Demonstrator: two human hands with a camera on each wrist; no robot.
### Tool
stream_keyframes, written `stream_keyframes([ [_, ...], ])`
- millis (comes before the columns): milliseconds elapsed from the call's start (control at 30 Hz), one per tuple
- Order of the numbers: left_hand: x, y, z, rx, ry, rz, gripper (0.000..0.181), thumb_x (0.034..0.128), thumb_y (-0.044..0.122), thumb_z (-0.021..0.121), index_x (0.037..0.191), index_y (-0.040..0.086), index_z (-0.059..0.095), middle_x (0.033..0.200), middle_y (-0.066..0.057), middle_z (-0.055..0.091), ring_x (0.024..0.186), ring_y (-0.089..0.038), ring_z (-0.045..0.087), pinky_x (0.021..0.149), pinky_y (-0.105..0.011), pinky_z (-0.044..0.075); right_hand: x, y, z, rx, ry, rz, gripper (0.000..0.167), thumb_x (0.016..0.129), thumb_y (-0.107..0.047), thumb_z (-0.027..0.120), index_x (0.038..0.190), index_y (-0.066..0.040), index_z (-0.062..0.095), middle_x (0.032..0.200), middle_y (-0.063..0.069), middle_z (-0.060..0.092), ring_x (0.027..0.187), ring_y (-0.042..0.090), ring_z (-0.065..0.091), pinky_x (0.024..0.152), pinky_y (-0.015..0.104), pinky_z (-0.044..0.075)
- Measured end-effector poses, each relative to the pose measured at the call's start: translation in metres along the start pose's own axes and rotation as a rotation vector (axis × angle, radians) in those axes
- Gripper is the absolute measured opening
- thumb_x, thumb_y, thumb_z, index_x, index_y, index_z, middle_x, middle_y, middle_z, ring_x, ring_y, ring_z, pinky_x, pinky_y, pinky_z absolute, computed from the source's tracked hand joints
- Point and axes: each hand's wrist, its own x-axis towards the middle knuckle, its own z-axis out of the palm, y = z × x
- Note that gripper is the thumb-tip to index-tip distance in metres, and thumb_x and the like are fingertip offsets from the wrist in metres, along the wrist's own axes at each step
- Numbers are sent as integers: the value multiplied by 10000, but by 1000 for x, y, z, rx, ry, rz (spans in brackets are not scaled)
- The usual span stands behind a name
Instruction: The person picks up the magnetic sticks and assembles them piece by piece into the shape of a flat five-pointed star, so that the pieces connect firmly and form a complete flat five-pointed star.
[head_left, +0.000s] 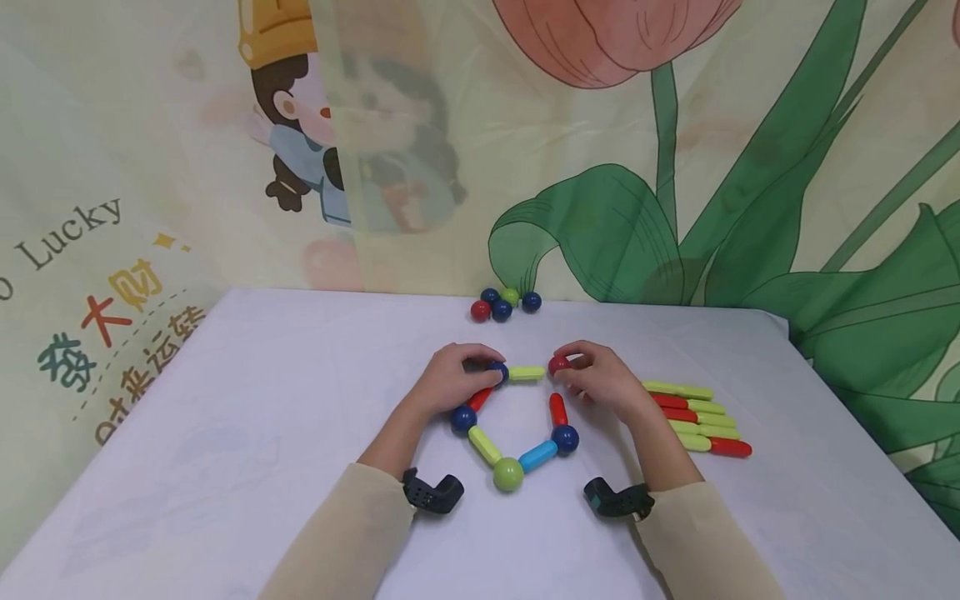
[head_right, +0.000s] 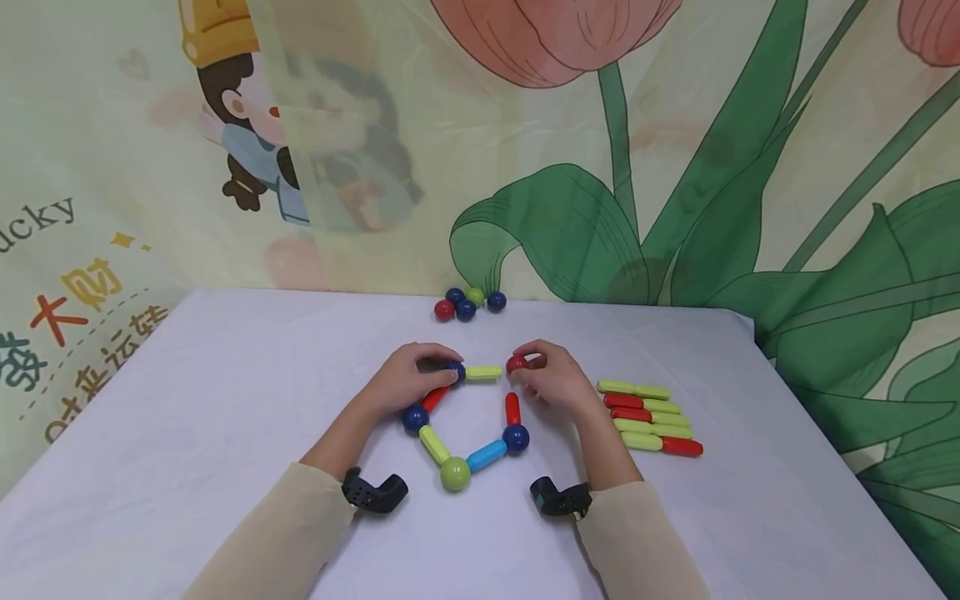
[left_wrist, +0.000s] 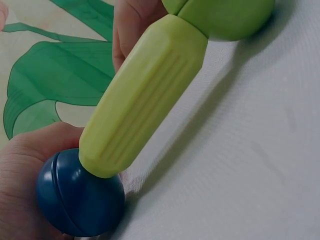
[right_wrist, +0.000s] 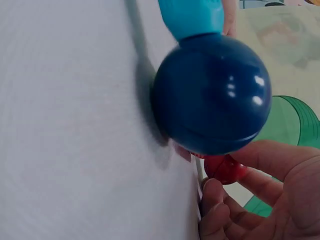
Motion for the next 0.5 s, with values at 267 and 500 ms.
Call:
stream_keyframes([
  [267, 0, 2, 0, -1, 5, -12, 268, 951, 266, 733, 1216, 233, 754, 1266, 11, 717, 1266, -241, 580, 1133, -521, 417, -2, 0, 2, -49, -35, -36, 466, 926, -228, 738, 1363, -122, 611, 1220, 179, 610, 888, 247, 608, 710, 255, 537],
  [500, 0, 1, 1, 1, 8, -12, 271, 952, 269, 733, 1219, 228, 754, 1265, 10, 717, 1258, -238, 581, 1123, -522, 426, -8, -3, 3, -73, -25, 0, 531, 933, -288, 730, 1397, -102, 552, 1190, 181, 623, 861, 239, 615, 696, 260, 535],
])
